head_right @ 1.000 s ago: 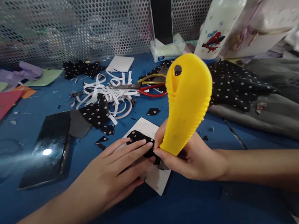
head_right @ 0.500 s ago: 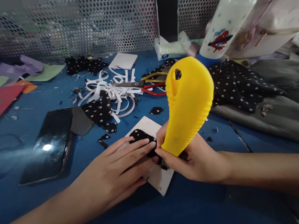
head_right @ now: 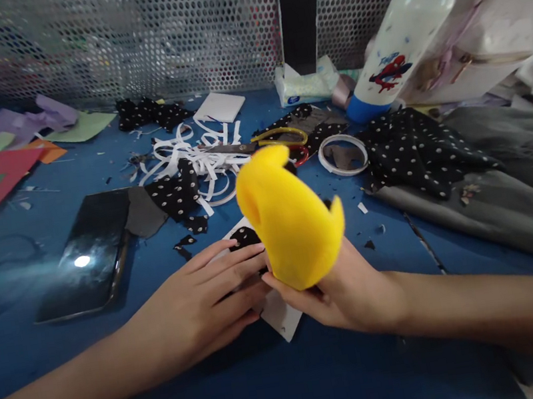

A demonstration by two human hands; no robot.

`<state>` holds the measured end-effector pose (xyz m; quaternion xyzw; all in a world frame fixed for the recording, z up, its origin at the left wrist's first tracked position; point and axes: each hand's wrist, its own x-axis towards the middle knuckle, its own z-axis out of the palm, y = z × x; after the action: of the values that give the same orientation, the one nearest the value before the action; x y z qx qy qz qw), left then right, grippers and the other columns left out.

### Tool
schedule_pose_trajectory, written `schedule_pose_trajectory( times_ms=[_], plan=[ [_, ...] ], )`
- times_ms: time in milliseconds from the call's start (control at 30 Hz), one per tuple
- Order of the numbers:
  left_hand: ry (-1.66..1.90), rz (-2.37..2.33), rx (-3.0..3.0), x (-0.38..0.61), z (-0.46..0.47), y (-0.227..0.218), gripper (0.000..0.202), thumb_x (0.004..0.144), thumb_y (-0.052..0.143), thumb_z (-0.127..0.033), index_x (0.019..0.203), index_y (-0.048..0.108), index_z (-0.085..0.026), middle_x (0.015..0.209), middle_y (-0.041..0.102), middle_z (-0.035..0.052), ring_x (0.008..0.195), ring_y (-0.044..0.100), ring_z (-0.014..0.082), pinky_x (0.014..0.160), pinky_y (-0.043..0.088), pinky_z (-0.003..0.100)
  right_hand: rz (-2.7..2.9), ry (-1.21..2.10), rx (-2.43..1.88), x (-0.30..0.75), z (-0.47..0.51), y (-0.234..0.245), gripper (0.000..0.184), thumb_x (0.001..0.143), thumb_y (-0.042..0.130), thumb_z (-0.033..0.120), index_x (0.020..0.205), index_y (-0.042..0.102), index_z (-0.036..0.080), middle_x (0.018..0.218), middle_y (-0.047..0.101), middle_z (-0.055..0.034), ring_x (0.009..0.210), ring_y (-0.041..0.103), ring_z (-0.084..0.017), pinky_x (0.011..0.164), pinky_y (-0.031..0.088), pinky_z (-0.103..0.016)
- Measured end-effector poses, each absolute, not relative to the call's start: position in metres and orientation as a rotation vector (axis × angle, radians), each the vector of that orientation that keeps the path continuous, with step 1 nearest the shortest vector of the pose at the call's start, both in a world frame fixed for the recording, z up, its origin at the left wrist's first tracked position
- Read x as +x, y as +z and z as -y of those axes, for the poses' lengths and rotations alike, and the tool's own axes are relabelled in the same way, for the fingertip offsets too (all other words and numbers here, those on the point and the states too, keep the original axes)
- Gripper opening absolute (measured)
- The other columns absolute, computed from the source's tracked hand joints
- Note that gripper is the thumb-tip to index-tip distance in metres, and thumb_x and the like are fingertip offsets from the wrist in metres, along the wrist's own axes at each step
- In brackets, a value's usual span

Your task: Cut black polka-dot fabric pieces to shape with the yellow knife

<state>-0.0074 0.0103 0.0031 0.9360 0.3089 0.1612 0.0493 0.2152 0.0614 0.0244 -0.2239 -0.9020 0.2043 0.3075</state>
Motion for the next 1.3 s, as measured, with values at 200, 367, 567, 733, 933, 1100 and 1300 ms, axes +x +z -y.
schedule_pose_trajectory(
  times_ms=[200,367,567,733,933,1100,1300],
  plan=[
    [0.454,-0.917,2.888,-0.009,-0.01,0.005,0.029,0.101,0.041,-0.025,0.122,0.057,-0.017,0.139,0.052,0.0115,0.135,0.042,0.0254,0.113,0.031,0.053,2.33,0.622,-0.582,0.21,-0.065,0.018,0.01,0.088,0.056,0.014,0.09,0.05,0.021,0.073,0.062,-0.0001,0.067,0.061,-0.014,0.059,0.047,-0.024],
    [0.455,-0.952,2.923,-0.009,-0.008,0.003,0.035,0.101,0.043,-0.028,0.134,0.049,-0.018,0.142,0.05,0.0087,0.138,0.037,0.0221,0.117,0.025,0.049,2.235,0.793,-0.683,0.216,-0.068,0.014,0.007,0.09,0.055,0.018,0.095,0.05,0.021,0.077,0.055,0.0008,0.065,0.053,-0.011,0.058,0.045,-0.022],
    [0.397,-0.956,2.919,-0.01,-0.009,0.002,0.039,0.101,0.042,-0.029,0.139,0.045,-0.018,0.145,0.046,0.0087,0.139,0.036,0.0223,0.117,0.026,0.049,2.11,0.77,-0.668,0.22,-0.066,0.016,0.009,0.088,0.056,0.014,0.093,0.051,0.02,0.084,0.051,0.0,0.067,0.05,-0.009,0.06,0.045,-0.021],
    [0.395,-0.97,2.896,-0.01,-0.009,0.002,0.039,0.101,0.042,-0.029,0.139,0.046,-0.02,0.147,0.045,0.0061,0.139,0.036,0.021,0.118,0.024,0.047,2.117,0.821,-0.697,0.221,-0.067,0.016,0.01,0.089,0.055,0.013,0.093,0.05,0.021,0.08,0.052,0.0009,0.063,0.048,-0.009,0.056,0.043,-0.021],
    [0.324,-0.956,2.88,-0.013,-0.009,0.001,0.043,0.099,0.043,-0.029,0.142,0.042,-0.02,0.15,0.039,0.0061,0.142,0.03,0.0214,0.12,0.02,0.049,2.132,0.883,-0.681,0.221,-0.069,0.017,0.012,0.089,0.053,0.01,0.094,0.05,0.021,0.08,0.053,0.0013,0.064,0.05,-0.008,0.057,0.044,-0.02],
    [0.347,-0.95,2.857,-0.014,-0.008,0.001,0.044,0.098,0.046,-0.027,0.142,0.042,-0.021,0.149,0.04,0.0059,0.142,0.031,0.0222,0.12,0.019,0.049,2.153,0.902,-0.673,0.222,-0.069,0.019,0.015,0.087,0.055,0.01,0.096,0.05,0.021,0.084,0.054,0.0001,0.068,0.053,-0.009,0.06,0.047,-0.02],
    [0.35,-0.943,2.834,-0.014,-0.009,0.001,0.044,0.098,0.046,-0.026,0.141,0.043,-0.02,0.148,0.042,0.0062,0.142,0.03,0.0223,0.12,0.019,0.049,2.209,0.836,-0.655,0.223,-0.068,0.018,0.017,0.086,0.054,0.01,0.096,0.049,0.022,0.081,0.055,-0.0007,0.067,0.055,-0.012,0.06,0.049,-0.023]
  ],
)
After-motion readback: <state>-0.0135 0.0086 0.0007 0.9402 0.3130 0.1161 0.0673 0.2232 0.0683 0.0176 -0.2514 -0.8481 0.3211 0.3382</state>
